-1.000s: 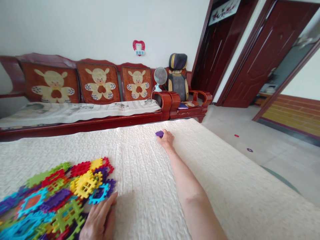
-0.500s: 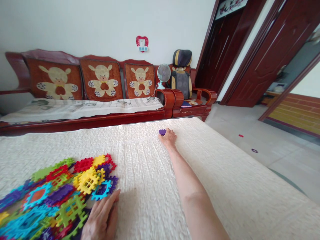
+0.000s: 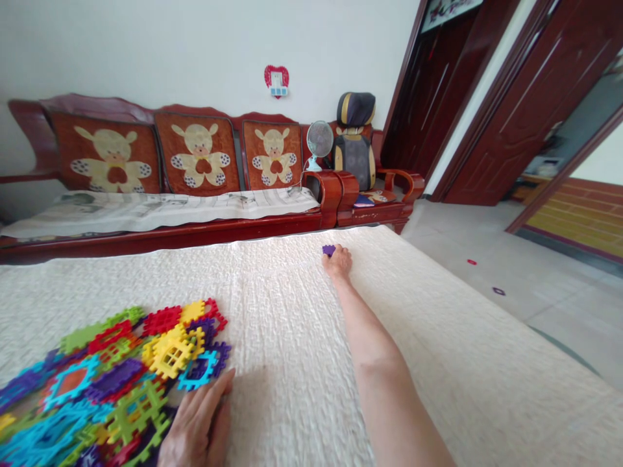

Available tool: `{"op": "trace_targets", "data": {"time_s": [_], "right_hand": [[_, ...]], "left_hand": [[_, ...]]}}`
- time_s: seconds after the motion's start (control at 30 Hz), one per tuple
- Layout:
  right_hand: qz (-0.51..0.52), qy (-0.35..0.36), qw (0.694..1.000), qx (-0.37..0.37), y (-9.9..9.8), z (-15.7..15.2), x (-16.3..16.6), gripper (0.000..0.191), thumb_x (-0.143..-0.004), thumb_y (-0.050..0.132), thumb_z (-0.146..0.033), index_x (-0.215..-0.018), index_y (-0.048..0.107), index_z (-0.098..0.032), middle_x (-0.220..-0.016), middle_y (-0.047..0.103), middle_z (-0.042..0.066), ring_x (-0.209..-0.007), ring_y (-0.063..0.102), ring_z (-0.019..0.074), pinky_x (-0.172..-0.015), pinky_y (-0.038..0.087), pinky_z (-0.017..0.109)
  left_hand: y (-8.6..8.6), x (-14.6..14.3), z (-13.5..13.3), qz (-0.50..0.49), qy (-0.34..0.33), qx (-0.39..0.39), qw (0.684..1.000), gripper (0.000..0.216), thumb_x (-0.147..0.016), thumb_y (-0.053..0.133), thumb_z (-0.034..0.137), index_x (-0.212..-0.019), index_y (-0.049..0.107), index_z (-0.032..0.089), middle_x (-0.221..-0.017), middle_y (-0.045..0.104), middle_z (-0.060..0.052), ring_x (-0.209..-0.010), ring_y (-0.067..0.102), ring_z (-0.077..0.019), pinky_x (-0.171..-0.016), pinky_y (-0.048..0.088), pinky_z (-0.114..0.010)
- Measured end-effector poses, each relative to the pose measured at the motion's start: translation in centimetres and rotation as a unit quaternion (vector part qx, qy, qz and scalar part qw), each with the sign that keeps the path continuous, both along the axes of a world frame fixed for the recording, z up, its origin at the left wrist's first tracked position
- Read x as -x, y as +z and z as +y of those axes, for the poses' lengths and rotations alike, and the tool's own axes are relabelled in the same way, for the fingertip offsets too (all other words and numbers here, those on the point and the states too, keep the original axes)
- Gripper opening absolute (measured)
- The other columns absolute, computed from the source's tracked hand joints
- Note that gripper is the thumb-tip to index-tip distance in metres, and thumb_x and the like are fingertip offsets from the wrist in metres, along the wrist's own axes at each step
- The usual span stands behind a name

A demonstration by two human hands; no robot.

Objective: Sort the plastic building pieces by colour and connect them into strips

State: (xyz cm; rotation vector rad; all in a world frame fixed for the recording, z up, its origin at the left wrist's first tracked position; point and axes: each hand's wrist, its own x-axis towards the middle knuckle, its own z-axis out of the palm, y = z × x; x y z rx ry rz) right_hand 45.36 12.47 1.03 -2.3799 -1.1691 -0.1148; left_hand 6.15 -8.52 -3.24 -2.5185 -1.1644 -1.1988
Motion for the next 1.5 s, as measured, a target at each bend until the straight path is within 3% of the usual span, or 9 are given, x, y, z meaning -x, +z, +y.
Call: {"op": "trace_targets", "data": {"time_s": [0.33, 0.6, 0.67, 0.8, 0.97, 1.1, 1.2, 1.33, 1.5], "right_hand": [[0.012, -0.031, 0.999, -0.027, -0.1, -0.5, -0.7, 0.046, -0.090, 0.055, -0.031, -0.132, 0.055, -0.011, -0.124, 0.062, 0.018, -0.115, 0.056, 0.0307, -0.099, 0.042, 0.039], [0.016, -0.016, 0.998, -0.051, 0.3, -1.1, -0.7, 0.053, -0.086, 0.057, -0.030, -0.134, 0.051, -0.007, -0.136, 0.051, 0.023, -0.125, 0.048, 0.0328, -0.104, 0.039, 0.042], [-0.008, 0.032, 0.994, -0.105, 0.4, -1.0, 0.2, 0.057, -0.085, 0.057, -0.029, -0.136, 0.049, -0.006, -0.142, 0.046, 0.023, -0.130, 0.043, 0.0325, -0.109, 0.035, 0.042], [0.012, 0.221, 0.962, -0.157, 0.8, -0.3, 4.8, 0.046, -0.085, 0.048, -0.020, -0.129, 0.056, -0.011, -0.129, 0.059, 0.017, -0.122, 0.052, 0.0263, -0.106, 0.040, 0.039], [0.130, 0.414, 0.894, -0.116, 0.6, -1.9, 13.4, 0.036, -0.083, 0.049, -0.018, -0.114, 0.065, -0.018, -0.114, 0.070, 0.009, -0.100, 0.064, 0.0197, -0.089, 0.051, 0.033], [0.173, 0.527, 0.828, -0.080, 0.1, -5.4, 18.2, 0.029, -0.082, 0.055, -0.021, -0.107, 0.070, -0.019, -0.111, 0.072, 0.007, -0.100, 0.067, 0.0179, -0.090, 0.051, 0.031], [0.174, 0.547, 0.815, -0.074, -0.1, -7.7, 19.9, 0.027, -0.082, 0.056, -0.020, -0.104, 0.071, -0.020, -0.109, 0.073, 0.006, -0.104, 0.067, 0.0181, -0.095, 0.050, 0.032], [0.137, 0.516, 0.842, -0.078, -0.3, -9.0, 20.7, 0.026, -0.081, 0.052, -0.013, -0.096, 0.071, -0.020, -0.103, 0.074, 0.006, -0.102, 0.066, 0.0188, -0.097, 0.048, 0.032], [0.152, 0.487, 0.854, -0.106, -0.5, -8.6, 20.5, 0.026, -0.084, 0.047, -0.015, -0.092, 0.072, -0.020, -0.098, 0.074, 0.007, -0.099, 0.067, 0.0189, -0.095, 0.049, 0.032]], "left_hand": [[-0.4, -0.2, -0.4, -0.017, 0.016, 0.033, 0.999, 0.046, -0.092, 0.051, 0.016, -0.137, 0.055, 0.024, -0.114, 0.074, -0.007, -0.102, 0.070, -0.0205, -0.086, 0.059, -0.033], [1.3, -0.4, -1.0, -0.012, 0.011, 0.044, 0.999, 0.034, -0.090, 0.051, 0.012, -0.120, 0.064, 0.020, -0.107, 0.073, -0.006, -0.095, 0.069, -0.0185, -0.082, 0.060, -0.029], [1.9, -0.9, -1.5, -0.024, 0.027, 0.074, 0.997, 0.033, -0.089, 0.048, 0.009, -0.116, 0.066, 0.020, -0.107, 0.073, -0.006, -0.095, 0.067, -0.0192, -0.083, 0.060, -0.032], [2.2, -1.6, -1.9, -0.043, 0.046, 0.099, 0.993, 0.039, -0.087, 0.045, 0.004, -0.117, 0.065, 0.019, -0.111, 0.071, -0.009, -0.100, 0.065, -0.0211, -0.087, 0.059, -0.037], [1.8, -1.6, -1.8, -0.049, 0.048, 0.113, 0.991, 0.048, -0.084, 0.044, 0.002, -0.125, 0.061, 0.019, -0.122, 0.067, -0.012, -0.111, 0.061, -0.0248, -0.095, 0.057, -0.045], [1.4, -1.6, -1.6, -0.035, 0.050, 0.119, 0.991, 0.049, -0.084, 0.044, 0.002, -0.127, 0.060, 0.017, -0.126, 0.065, -0.013, -0.118, 0.058, -0.0269, -0.099, 0.056, -0.048], [1.4, -1.8, -1.5, -0.027, 0.056, 0.137, 0.989, 0.049, -0.083, 0.044, 0.002, -0.126, 0.061, 0.017, -0.127, 0.064, -0.013, -0.118, 0.058, -0.0271, -0.100, 0.055, -0.049], [2.0, -1.9, -2.1, -0.023, 0.053, 0.162, 0.985, 0.043, -0.084, 0.044, 0.003, -0.119, 0.065, 0.017, -0.123, 0.066, -0.013, -0.115, 0.061, -0.0259, -0.099, 0.055, -0.048], [5.9, 0.1, -0.7, -0.064, 0.009, 0.175, 0.983, 0.039, -0.088, 0.042, 0.008, -0.117, 0.067, 0.018, -0.121, 0.069, -0.012, -0.110, 0.066, -0.0199, -0.094, 0.057, -0.036]]}}
